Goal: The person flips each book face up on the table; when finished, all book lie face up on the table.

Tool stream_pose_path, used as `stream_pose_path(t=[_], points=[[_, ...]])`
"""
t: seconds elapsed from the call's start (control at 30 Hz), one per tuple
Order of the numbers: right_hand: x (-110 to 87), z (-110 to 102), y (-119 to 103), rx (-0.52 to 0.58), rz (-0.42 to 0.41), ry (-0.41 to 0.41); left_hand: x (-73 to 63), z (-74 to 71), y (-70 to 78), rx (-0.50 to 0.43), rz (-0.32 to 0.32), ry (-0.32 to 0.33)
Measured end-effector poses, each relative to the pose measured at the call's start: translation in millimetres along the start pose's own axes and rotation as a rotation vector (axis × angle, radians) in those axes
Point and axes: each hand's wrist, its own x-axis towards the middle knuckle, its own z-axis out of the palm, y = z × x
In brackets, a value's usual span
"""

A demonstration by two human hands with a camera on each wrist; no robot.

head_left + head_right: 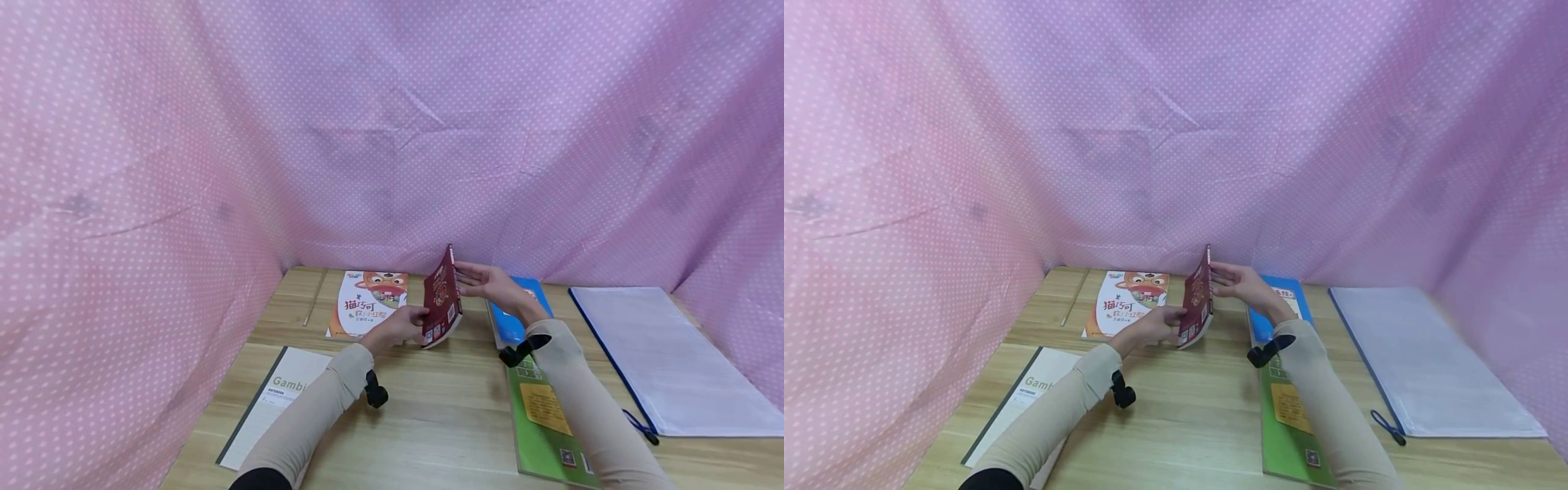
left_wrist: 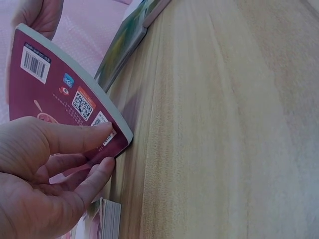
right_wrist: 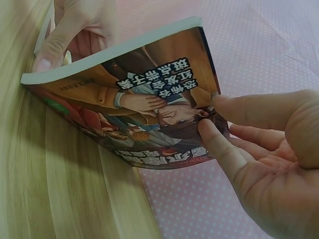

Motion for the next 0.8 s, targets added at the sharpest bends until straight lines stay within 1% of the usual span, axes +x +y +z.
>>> stream_pose_path(t=[0.13,0.4,0.7,0.8], points=[[1.3,3.2,-0.9,-0.006,-0.013,-0.002,1.0,0.6,-0.3,-0.007,0.016,-0.004],[2.9,7.8,0.5,-0.015,-0.03,-0.007,3.1,2.8,-2.2,-0.034,0.017,0.001],[7.9,13.9,3.1,-0.022,-0.038,-0.013,5.2,0.7,-4.3,-0.072,0.003,0.002],[8.6,16.9,3.2,-0.019,-0.034,-0.011,4.9,-0.9,-4.5,-0.082,0.01,-0.007]])
